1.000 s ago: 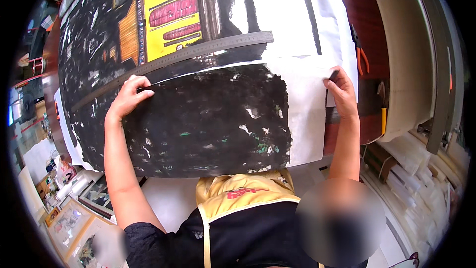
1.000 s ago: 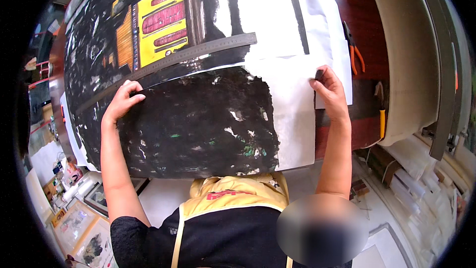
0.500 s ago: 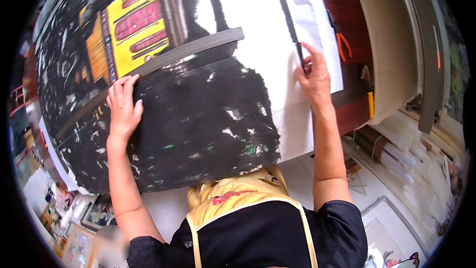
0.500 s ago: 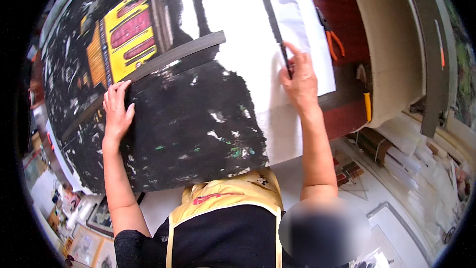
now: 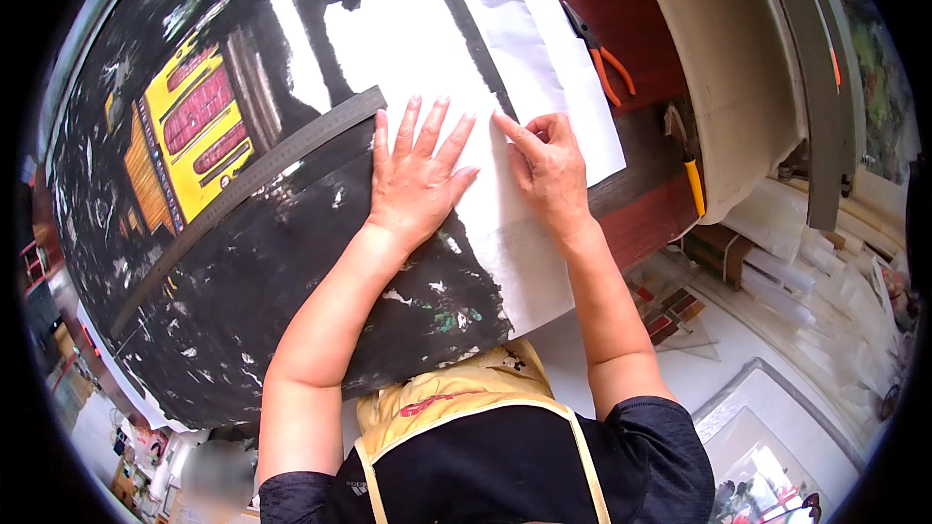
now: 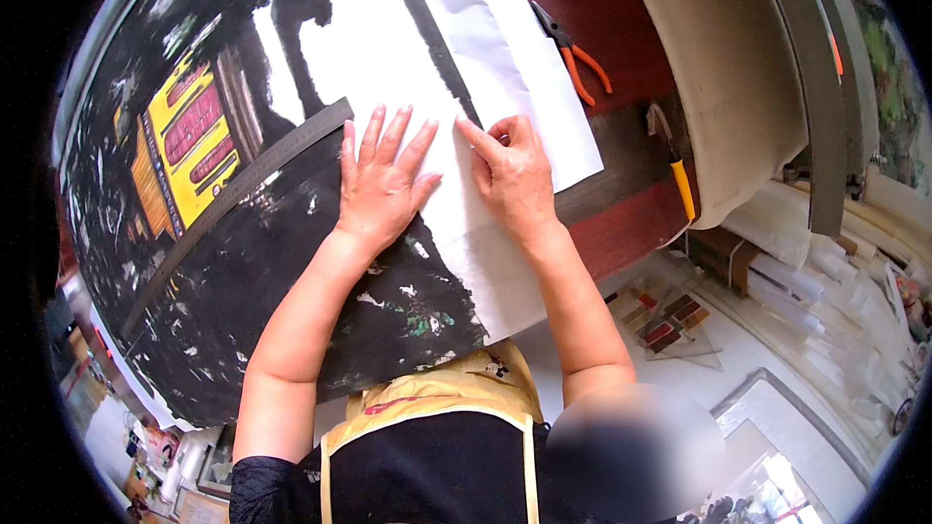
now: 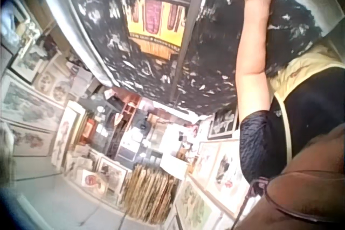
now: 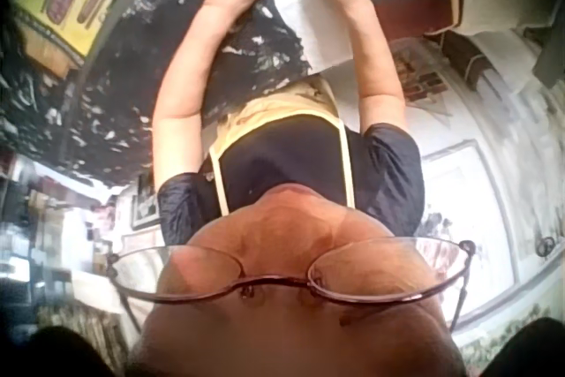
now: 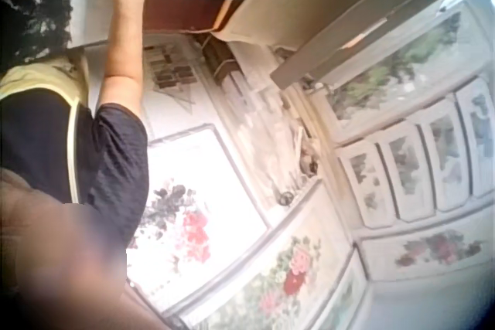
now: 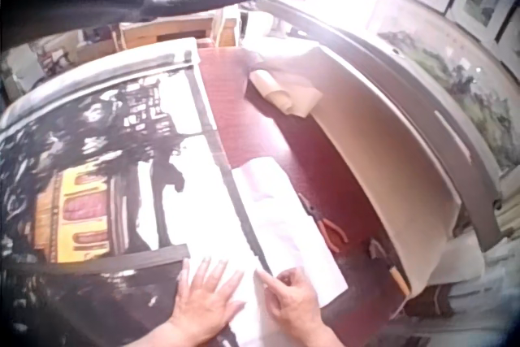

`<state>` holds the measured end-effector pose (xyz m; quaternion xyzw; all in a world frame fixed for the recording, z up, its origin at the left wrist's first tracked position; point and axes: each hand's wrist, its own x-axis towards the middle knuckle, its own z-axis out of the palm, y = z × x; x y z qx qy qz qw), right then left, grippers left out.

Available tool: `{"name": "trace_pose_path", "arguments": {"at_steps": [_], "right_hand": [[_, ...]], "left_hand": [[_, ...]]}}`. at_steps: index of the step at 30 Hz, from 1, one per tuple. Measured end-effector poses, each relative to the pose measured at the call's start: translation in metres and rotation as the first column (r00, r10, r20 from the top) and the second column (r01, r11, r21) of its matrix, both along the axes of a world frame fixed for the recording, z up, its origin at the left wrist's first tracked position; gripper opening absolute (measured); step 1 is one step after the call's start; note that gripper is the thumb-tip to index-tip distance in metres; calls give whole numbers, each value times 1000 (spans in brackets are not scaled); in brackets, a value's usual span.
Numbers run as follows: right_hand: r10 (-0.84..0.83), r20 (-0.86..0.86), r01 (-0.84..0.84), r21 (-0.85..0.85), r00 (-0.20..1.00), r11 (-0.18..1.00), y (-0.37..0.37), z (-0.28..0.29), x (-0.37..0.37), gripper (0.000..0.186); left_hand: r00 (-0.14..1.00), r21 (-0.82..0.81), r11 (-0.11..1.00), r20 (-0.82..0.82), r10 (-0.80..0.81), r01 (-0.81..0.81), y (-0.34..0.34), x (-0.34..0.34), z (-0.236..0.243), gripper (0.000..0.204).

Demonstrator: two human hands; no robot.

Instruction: The person aligns a large black sheet on a white backing, then uses a ruler and a utility knife to cut the sheet along a straight line. The person repeatedly repositions the ruler and cuts along the edge to separate a strip from the main sheet.

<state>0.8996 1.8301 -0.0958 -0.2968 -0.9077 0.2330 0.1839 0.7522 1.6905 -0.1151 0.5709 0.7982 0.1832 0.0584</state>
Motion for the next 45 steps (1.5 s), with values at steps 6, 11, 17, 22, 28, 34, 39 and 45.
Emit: {"name": "trace_pose_path", "arguments": {"at_steps": [6, 11, 17, 22, 28, 34, 39, 45], "right_hand": [[37, -70, -41, -59, 997, 997, 6, -7, 6, 48], [82, -80, -89, -87, 993, 992, 13, -6, 8, 48], [34, -17, -36, -134, 999, 990, 11, 4, 6, 48], [38, -4, -39, -81, 999, 996, 10, 1, 5, 48], [38, -4, -39, -97, 999, 995, 10, 0, 5, 49], [37, -19, -39, -121, 999, 992, 11, -1, 5, 50], [38, -23, -40, -126, 999, 991, 11, -1, 5, 50], [45, -34, -49, -125, 998, 991, 12, -3, 5, 50]], "left_hand": [[999, -45, 999, -41, -14, 12, 0, 2, 3, 67], [998, -58, 998, -46, -32, 29, 1, 2, 4, 66], [998, -70, 997, -41, -40, 37, 1, 3, 4, 66], [998, -83, 996, -35, -43, 40, 2, 2, 6, 67], [998, -78, 996, -43, -41, 37, 1, 3, 6, 66], [999, -74, 997, -33, -38, 36, 2, 3, 6, 65], [999, -89, 995, -23, -38, 35, 2, 3, 7, 65], [999, -78, 996, -22, -36, 34, 2, 3, 6, 65]]}}
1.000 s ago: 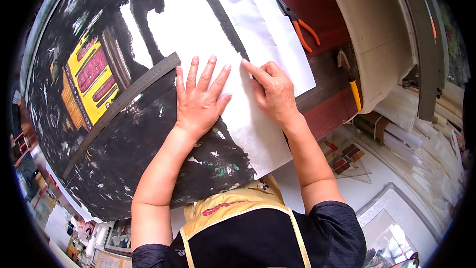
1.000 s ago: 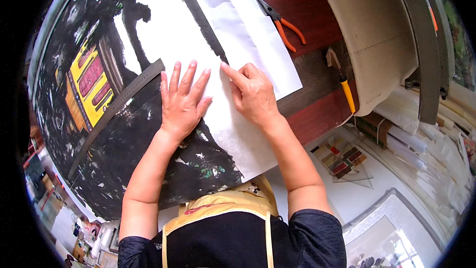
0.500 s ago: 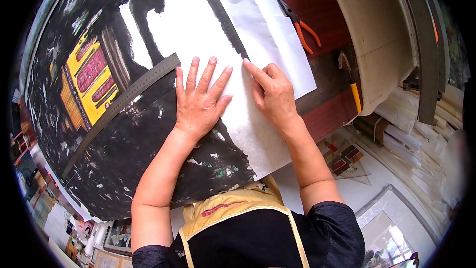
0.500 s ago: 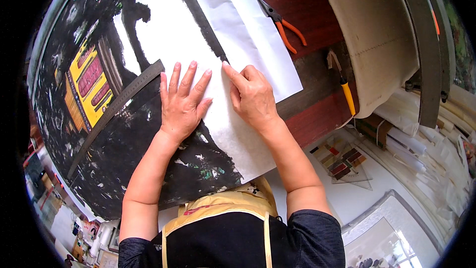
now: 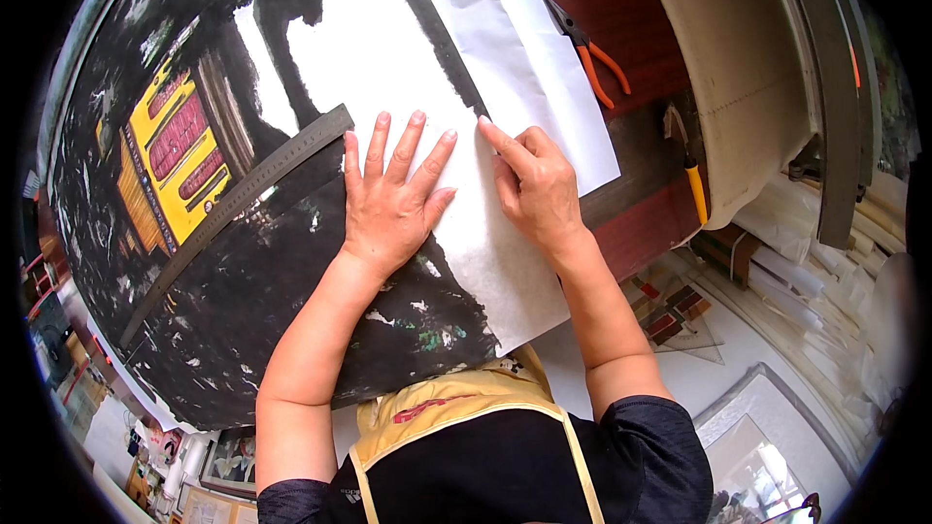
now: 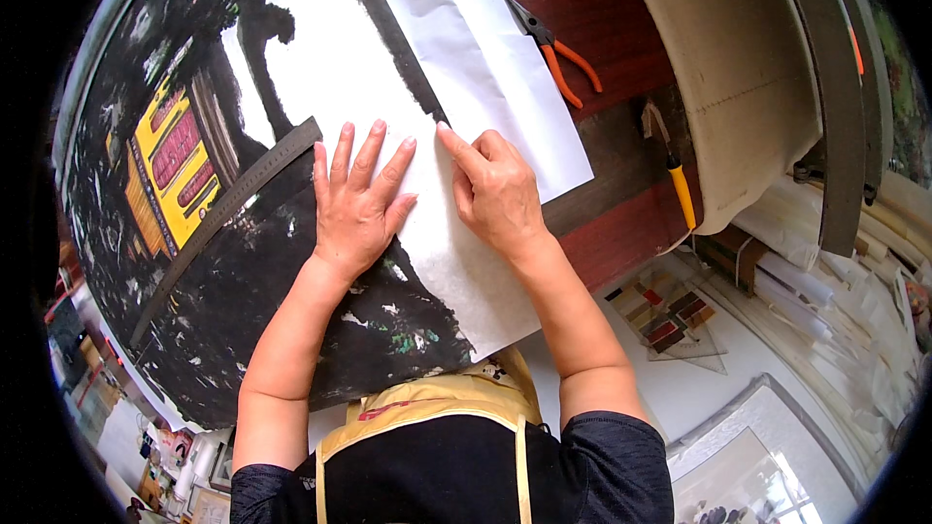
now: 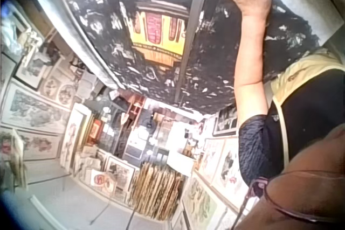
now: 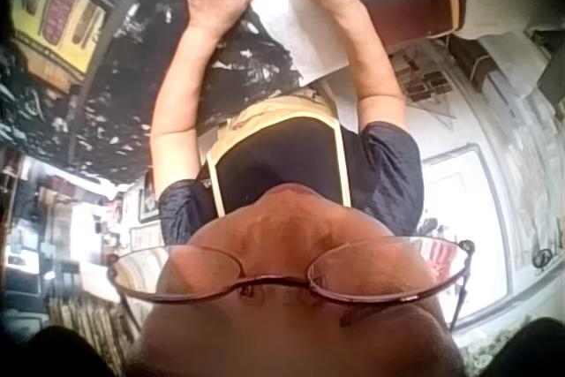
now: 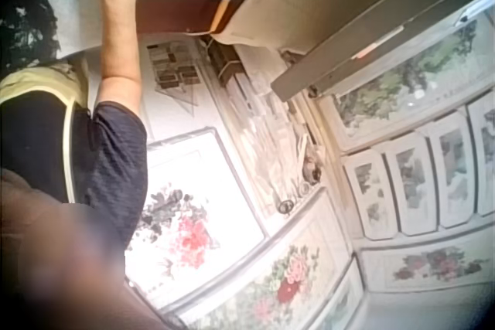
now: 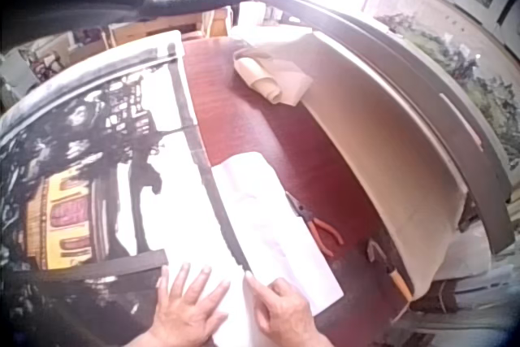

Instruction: The person aligns a large black sheet on a white backing, then uses a ruler and a utility knife to cut the sheet along a straight line. The person repeatedly repositions the ruler and cuts along the edge to separate a strip from the main sheet.

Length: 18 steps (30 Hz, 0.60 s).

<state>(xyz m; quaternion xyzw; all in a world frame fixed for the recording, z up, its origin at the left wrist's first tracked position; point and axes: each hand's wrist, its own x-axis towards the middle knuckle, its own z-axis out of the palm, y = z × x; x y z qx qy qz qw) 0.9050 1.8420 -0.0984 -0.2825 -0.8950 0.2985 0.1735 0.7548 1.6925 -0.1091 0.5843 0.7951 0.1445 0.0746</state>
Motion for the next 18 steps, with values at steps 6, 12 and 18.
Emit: {"name": "trace_pose_path", "arguments": {"at_steps": [6, 12, 18], "right_hand": [[-4, 1, 4, -12, 1000, 1000, 0, 0, 0, 50], [-37, 15, 35, 124, 999, 992, -9, 18, -11, 48], [-24, -59, 28, 64, 998, 998, -47, 16, -45, 47]], "left_hand": [[1000, 2, 1000, -3, 1, -1, 2, 1, 1, 65], [1000, 29, 1000, 12, 10, -11, 0, 0, -1, 66], [998, 89, 995, 42, 38, -42, 0, 0, -7, 52]]}}
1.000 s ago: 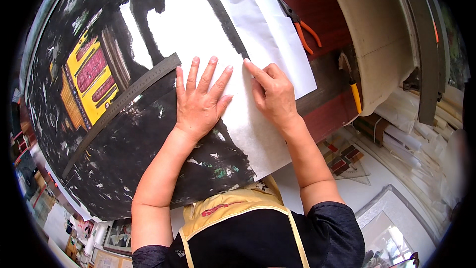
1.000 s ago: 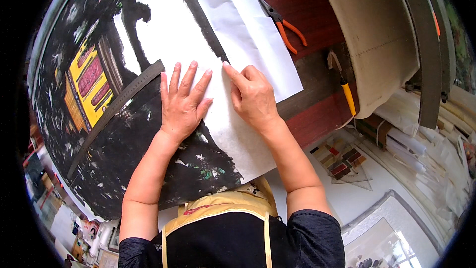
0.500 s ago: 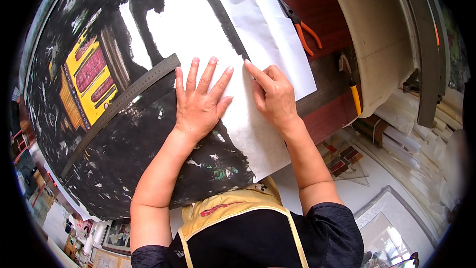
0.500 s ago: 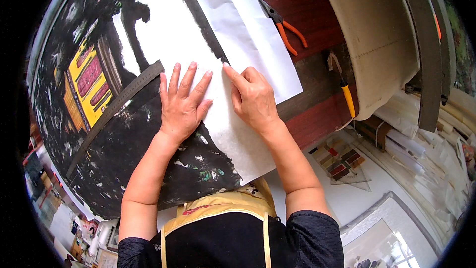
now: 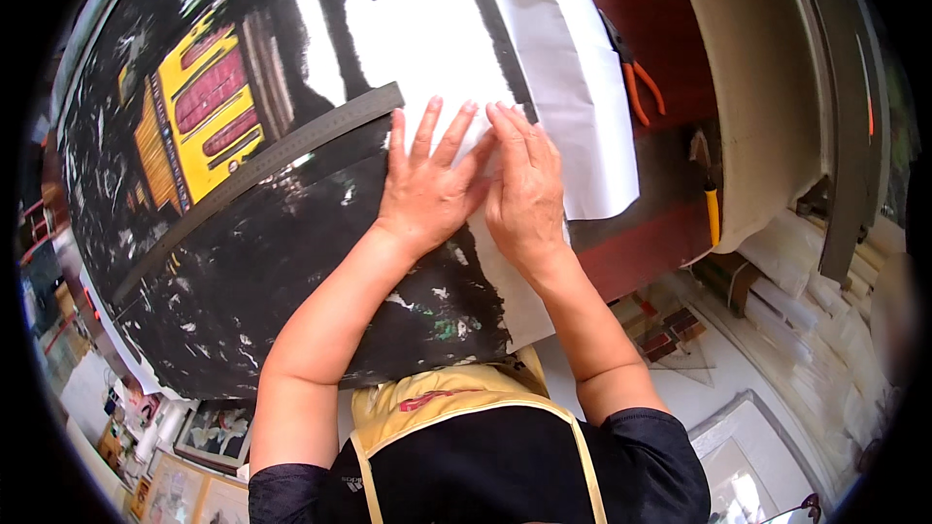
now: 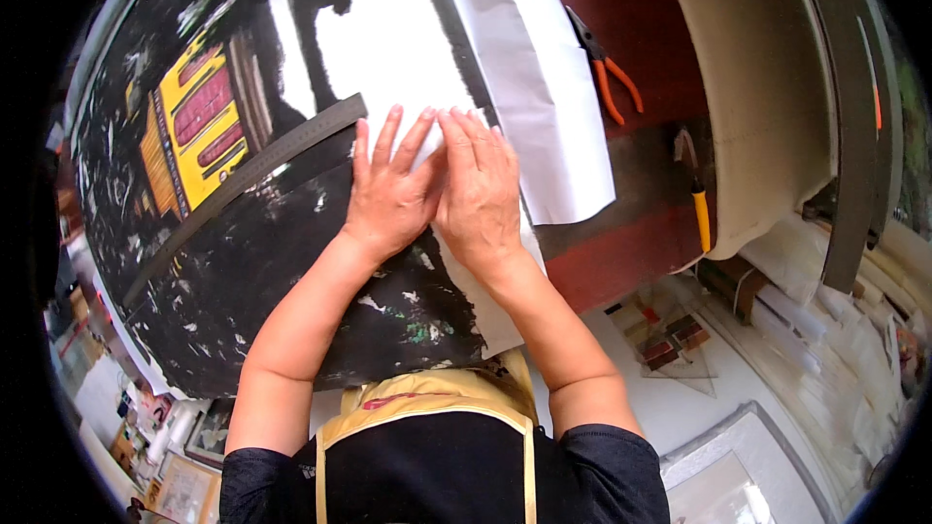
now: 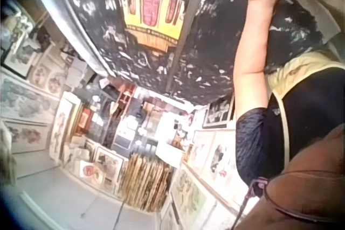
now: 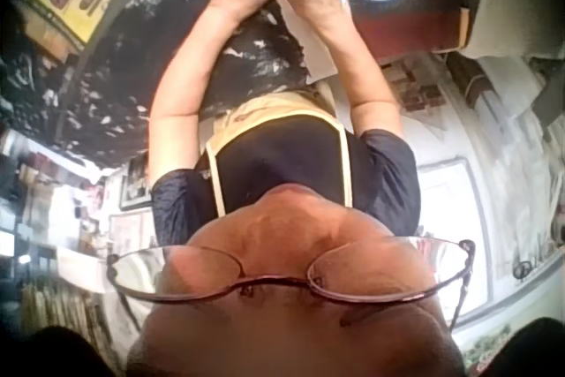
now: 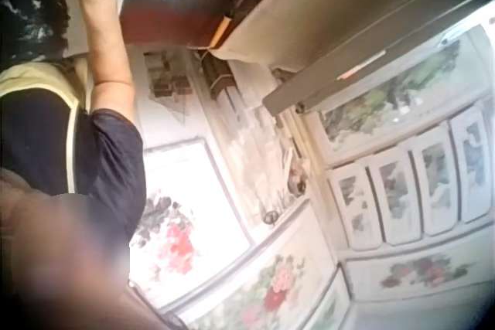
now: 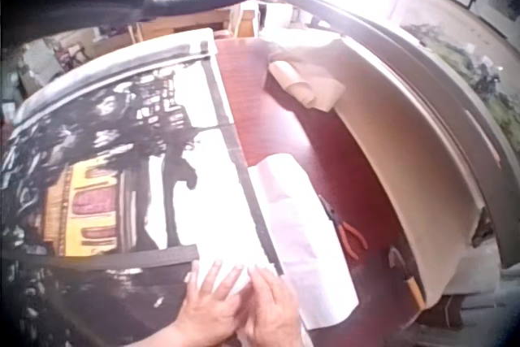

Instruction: The person aligns a large black sheet on a white backing, then uses a ruler and a utility knife to cut the sheet along a straight line. The person repeatedly repositions the ruler and cuts along the edge to separate a strip from the main sheet.

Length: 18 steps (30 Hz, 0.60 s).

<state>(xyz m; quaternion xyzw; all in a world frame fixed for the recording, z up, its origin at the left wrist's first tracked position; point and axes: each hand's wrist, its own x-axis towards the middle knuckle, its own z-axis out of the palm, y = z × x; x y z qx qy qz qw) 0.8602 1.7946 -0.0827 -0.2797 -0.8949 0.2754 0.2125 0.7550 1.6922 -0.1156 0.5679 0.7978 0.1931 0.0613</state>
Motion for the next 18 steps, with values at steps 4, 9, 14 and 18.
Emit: {"name": "trace_pose_path", "arguments": {"at_steps": [4, 9, 14, 18], "right_hand": [[-50, 37, 47, 65, 998, 997, -4, -30, 1, 42], [-29, 53, 24, 98, 998, 995, -4, -34, 2, 40], [-24, 97, 11, 133, 995, 991, -7, -34, -1, 40], [-14, 225, -44, 254, 974, 966, -12, -33, -2, 59]], "left_hand": [[1000, 34, 999, -10, -19, 19, -1, -1, -4, 52], [997, 40, 999, 66, -30, 27, -4, -4, -1, 55], [995, 40, 999, 95, -35, 32, -13, -8, 1, 65], [998, -26, 1000, 56, 8, -7, -63, -19, 12, 69]]}}
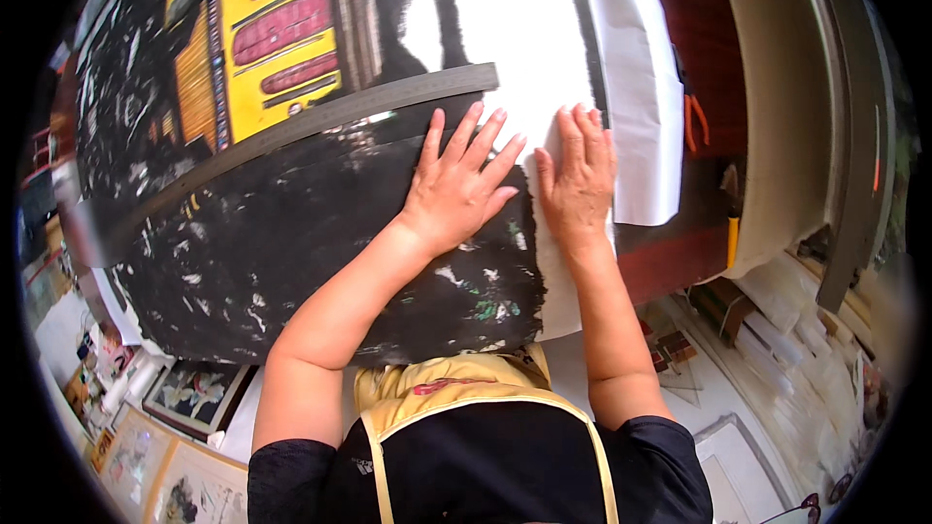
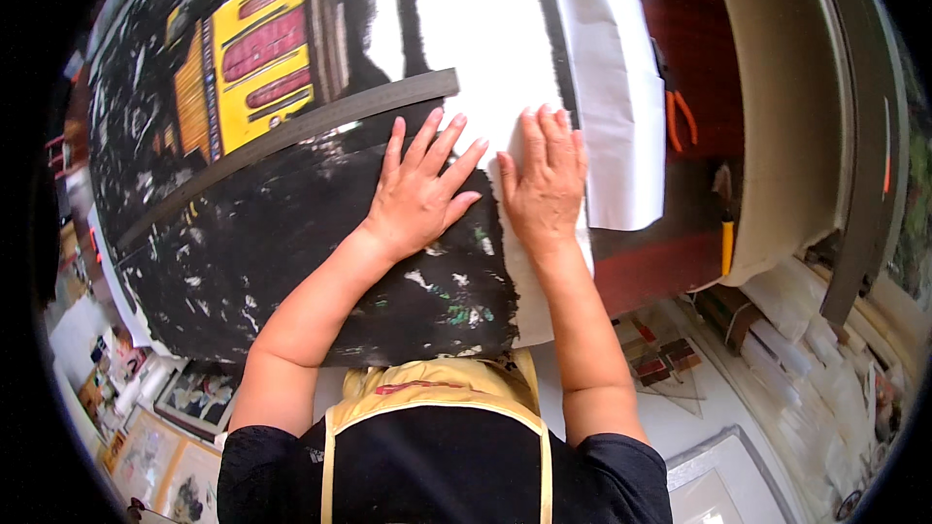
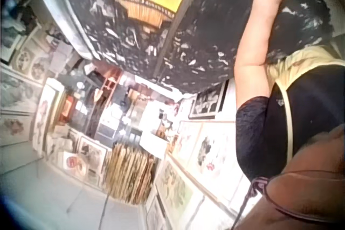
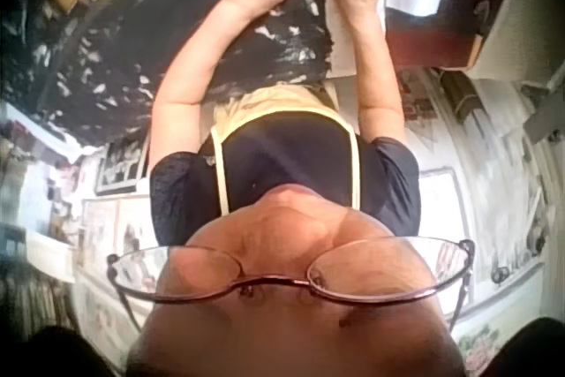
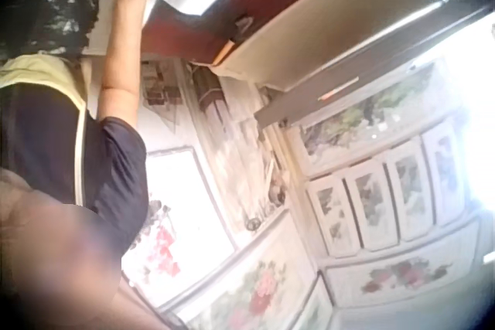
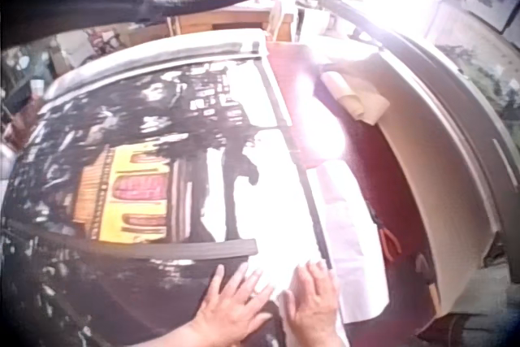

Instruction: The person aligns a large black sheet on a white backing, then uses a ruler and a utility knife to cut the sheet along a straight line. The person repeatedly repositions the ruler and cuts along the edge to separate a strip from the main sheet.

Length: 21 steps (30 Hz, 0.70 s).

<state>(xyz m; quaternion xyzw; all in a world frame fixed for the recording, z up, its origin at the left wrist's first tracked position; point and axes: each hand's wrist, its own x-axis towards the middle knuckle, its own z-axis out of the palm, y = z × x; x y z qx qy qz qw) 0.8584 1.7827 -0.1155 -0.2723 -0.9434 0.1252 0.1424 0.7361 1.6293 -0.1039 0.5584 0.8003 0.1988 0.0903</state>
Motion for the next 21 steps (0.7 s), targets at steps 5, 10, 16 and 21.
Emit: {"name": "trace_pose_path", "arguments": {"at_steps": [5, 10, 16, 21], "right_hand": [[12, 28, -13, 39, 1000, 999, -3, 1, -2, 59], [5, 49, -7, 49, 999, 999, -7, 4, -3, 56], [51, 84, -57, 76, 995, 995, -8, 1, -5, 57], [102, 141, -122, 140, 985, 983, -7, -2, -5, 53]], "left_hand": [[993, -136, 984, -21, 115, -117, -99, -20, 9, 74], [954, -193, 936, -114, 276, -293, -187, -45, 10, 72], [877, -200, 858, -193, 439, -474, -268, -72, 7, 74], [827, -190, 808, -207, 523, -558, -338, -105, 7, 75]]}}
